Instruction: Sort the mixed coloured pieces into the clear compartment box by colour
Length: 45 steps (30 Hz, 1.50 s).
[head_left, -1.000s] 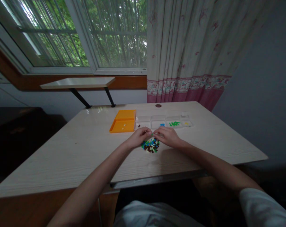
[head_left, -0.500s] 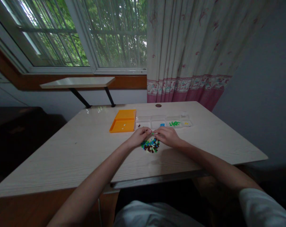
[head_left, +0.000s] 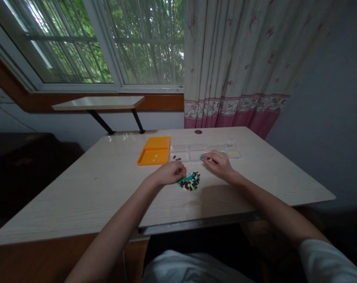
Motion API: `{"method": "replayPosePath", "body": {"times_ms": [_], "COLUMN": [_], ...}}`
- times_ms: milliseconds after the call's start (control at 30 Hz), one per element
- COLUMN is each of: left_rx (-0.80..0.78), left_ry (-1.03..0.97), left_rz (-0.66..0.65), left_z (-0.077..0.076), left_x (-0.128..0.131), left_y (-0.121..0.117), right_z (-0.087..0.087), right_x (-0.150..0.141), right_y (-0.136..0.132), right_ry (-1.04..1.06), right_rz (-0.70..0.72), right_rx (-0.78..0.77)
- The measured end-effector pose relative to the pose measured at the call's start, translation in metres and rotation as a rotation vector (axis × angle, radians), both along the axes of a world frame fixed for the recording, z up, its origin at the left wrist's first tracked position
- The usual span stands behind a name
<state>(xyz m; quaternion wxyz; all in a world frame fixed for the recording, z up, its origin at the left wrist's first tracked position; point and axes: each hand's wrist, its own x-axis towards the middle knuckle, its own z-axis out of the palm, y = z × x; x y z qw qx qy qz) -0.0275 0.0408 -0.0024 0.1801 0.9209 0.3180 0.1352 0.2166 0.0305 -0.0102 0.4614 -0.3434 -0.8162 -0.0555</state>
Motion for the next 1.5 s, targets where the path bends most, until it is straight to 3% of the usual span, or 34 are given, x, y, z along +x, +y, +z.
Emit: {"method": "replayPosePath", "body": {"times_ms": [233, 400, 533, 700, 933, 1267, 1500], "left_rx": [0.026, 0.047, 0.042, 0.031, 0.019, -0.089, -0.169], "left_ry": [0.047, 0.071, 0.063, 0.041, -0.023, -0.304, -0.396], "left_rz": [-0.006, 0.013, 0.008, -0.015, -0.019, 0.15, 0.135], "left_z": [0.0, -0.003, -0.003, -0.001, -0.005, -0.006, -0.009], "left_x": [-0.001, -0.001, -0.001, 0.001, 0.001, 0.014, 0.018], "left_y": [-0.001, 0.001, 0.001, -0.001, 0.0, -0.003, -0.005], "right_z": [0.004, 0.011, 0.003, -0.012, -0.012, -0.013, -0.021], "right_x": [0.005, 0.037, 0.063, 0.071, 0.056, -0.018, -0.026], "right_y": [0.003, 0.024, 0.044, 0.053, 0.047, 0.0, -0.002], "right_ry": [-0.025, -0.083, -0.109, -0.188, -0.183, -0.227, -0.203], "right_rz": [-0.019, -0.223, -0.401, -0.462, -0.378, 0.013, 0.062], "right_rx": [-0.006, -0.155, -0.305, -0.414, -0.363, -0.314, -0.266]}}
